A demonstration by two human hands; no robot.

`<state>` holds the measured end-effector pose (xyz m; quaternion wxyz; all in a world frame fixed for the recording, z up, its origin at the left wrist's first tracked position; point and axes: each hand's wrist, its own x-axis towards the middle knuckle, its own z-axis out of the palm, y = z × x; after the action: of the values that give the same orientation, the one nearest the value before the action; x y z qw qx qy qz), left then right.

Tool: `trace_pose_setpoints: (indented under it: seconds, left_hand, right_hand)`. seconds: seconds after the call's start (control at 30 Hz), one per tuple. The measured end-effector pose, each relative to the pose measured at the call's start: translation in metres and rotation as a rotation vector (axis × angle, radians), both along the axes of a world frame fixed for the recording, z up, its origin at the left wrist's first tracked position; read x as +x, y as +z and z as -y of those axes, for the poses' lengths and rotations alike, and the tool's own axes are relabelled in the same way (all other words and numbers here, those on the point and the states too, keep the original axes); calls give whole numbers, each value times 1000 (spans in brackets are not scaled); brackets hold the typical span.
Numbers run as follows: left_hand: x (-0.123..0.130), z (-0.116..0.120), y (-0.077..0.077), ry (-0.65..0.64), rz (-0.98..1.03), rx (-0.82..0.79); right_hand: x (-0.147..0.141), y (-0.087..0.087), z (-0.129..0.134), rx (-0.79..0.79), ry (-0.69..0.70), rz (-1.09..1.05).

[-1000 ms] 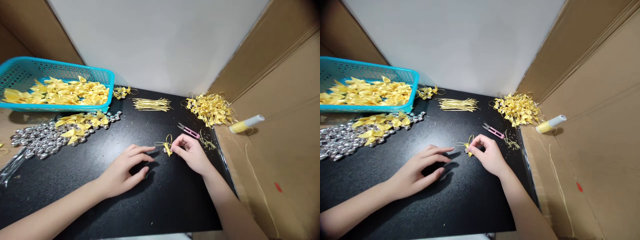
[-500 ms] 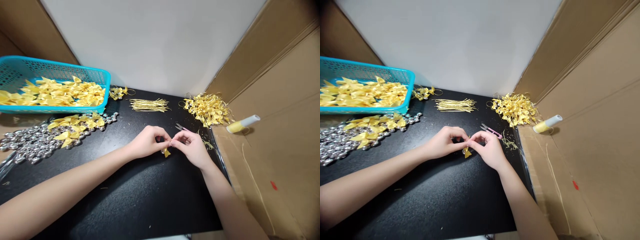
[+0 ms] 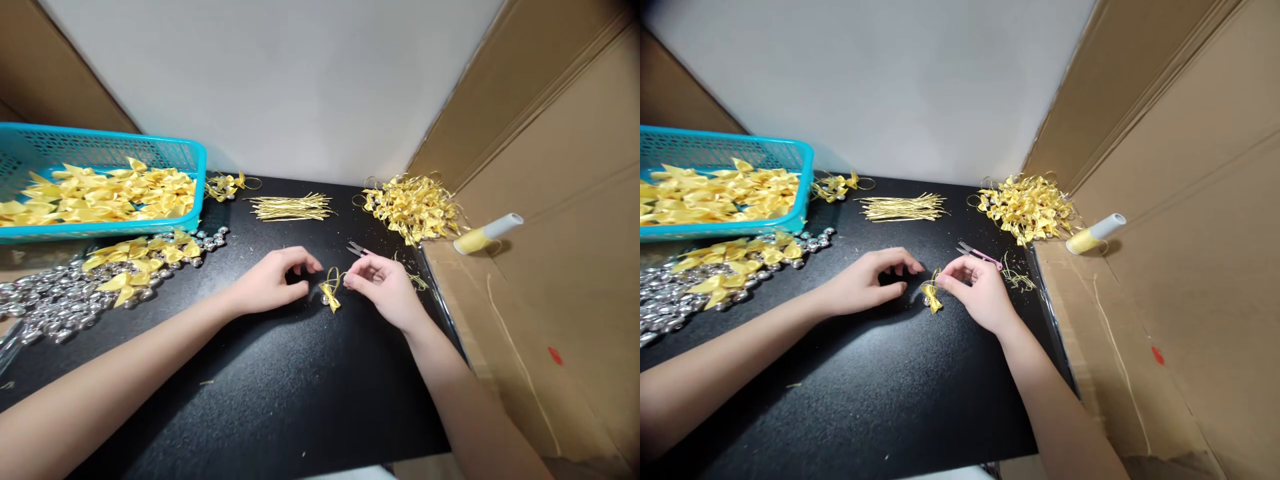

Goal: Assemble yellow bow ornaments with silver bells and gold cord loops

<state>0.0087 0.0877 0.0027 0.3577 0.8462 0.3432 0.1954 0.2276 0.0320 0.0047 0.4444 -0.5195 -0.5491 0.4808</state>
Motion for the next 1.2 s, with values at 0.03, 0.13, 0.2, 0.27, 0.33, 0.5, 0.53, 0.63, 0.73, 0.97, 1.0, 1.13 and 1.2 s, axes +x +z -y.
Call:
trace_pose_setpoints:
  seconds: [0.03,0.13,0.2,0.27,0.33,0.5,0.53,0.63,0.73,0.97,1.0,1.13,1.2]
  left_hand:
    - [3,-1,2,5,40,-12]
    - [16,-6,10,-82,134,-59]
    - [25,-11,13,-153,161,-67]
    - [32,-15,14,-196,165,-82]
    - [36,-17,13,-229,159,-105]
    - [36,-20,8,-239,133,-124]
    - [35,-20,7,-234,117,-137]
    - [31,-20,5,-224,57,-209]
    - [28,-20,4,-207,17,-255]
    - [27,-24,1,-214,-38,-298]
    - [28,-24,1,-223,-36,-299]
    - [30,-24,1,-275,26,-200]
    - [29,-24,2,-285,42,-146]
  right_hand:
    - [0,0,0,0,2,-5]
    - [0,0,1,5,9,-22]
    - [0,0,1,-2,11,-33]
    - [1,0,0,-20,8,-48]
    - [2,-1,-2,-36,5,-75]
    - [1,-4,-5,-69,1,-160]
    - [1,-4,-5,-79,-13,-190]
    - [2,-7,-6,-95,-44,-266]
    - [2,-8,-5,-98,-40,-279]
    - [7,-7,-5,-72,-82,-294]
    - [8,-6,-5,-66,-94,-294]
    - [13,-5,-6,-45,-124,-307]
    - [14,-4,-5,-44,-128,-312]
